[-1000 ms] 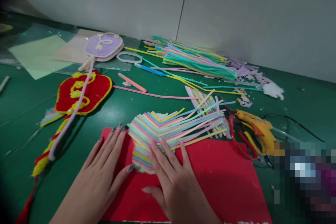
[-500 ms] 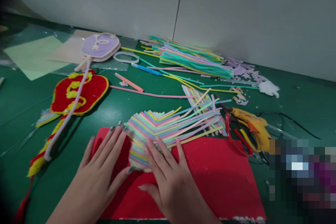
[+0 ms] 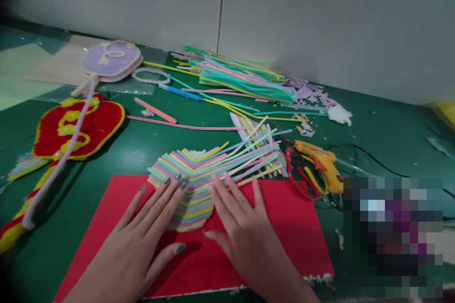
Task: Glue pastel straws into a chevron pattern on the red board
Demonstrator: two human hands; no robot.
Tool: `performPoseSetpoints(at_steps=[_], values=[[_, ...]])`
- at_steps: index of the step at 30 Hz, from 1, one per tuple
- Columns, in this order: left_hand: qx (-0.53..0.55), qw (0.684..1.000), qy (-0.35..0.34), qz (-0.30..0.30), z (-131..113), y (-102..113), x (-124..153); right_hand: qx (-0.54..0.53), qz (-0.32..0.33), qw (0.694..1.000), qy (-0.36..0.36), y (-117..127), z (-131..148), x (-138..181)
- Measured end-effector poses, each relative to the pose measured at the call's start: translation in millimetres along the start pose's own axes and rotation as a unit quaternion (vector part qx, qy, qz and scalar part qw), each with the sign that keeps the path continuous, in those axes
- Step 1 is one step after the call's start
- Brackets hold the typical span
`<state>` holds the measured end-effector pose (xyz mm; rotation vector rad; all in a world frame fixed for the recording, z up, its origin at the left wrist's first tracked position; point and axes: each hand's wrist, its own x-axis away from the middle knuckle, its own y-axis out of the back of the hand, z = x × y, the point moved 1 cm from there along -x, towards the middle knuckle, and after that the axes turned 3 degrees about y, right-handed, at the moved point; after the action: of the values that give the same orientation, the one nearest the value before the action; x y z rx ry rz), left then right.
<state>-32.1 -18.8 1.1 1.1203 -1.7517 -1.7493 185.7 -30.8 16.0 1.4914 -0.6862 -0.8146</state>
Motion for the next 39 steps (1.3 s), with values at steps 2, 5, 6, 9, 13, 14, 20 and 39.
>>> performPoseSetpoints(at_steps=[2, 5, 6, 9, 13, 14, 20, 39], values=[[0.0, 1.0, -0.028, 0.005, -1.5, 2.2, -0.7, 0.023, 0.013, 1.0, -0.014, -1.5, -15.3, 10.3], [0.003, 0.998, -0.061, 0.021, -3.3, 3.1, -2.8, 0.038, 0.021, 0.999, -0.012, -4.3, -29.3, 19.3], [0.005, 0.998, -0.065, 0.027, -3.5, 2.7, -3.6, 0.038, 0.021, 0.999, -0.006, -5.0, -30.9, 19.9], [0.009, 0.997, -0.064, 0.038, -3.3, 1.5, -5.1, 0.03, 0.021, 0.999, 0.012, -6.5, -29.5, 17.1], [0.018, 0.997, -0.06, 0.042, -3.1, 4.0, -6.8, 0.015, 0.019, 1.0, 0.015, -6.1, -26.5, 13.6], [0.022, 0.997, -0.058, 0.042, -3.3, 5.7, -8.3, 0.01, 0.014, 1.0, 0.016, -5.0, -27.1, 13.4], [0.073, 0.997, -0.02, -0.024, -7.7, 19.8, -34.3, -0.069, -0.103, 0.992, -0.039, 8.3, -42.7, 5.0], [0.204, 0.974, 0.097, 0.017, -12.8, 4.4, -61.3, -0.236, -0.123, 0.96, -0.082, -14.7, -55.8, -23.4]])
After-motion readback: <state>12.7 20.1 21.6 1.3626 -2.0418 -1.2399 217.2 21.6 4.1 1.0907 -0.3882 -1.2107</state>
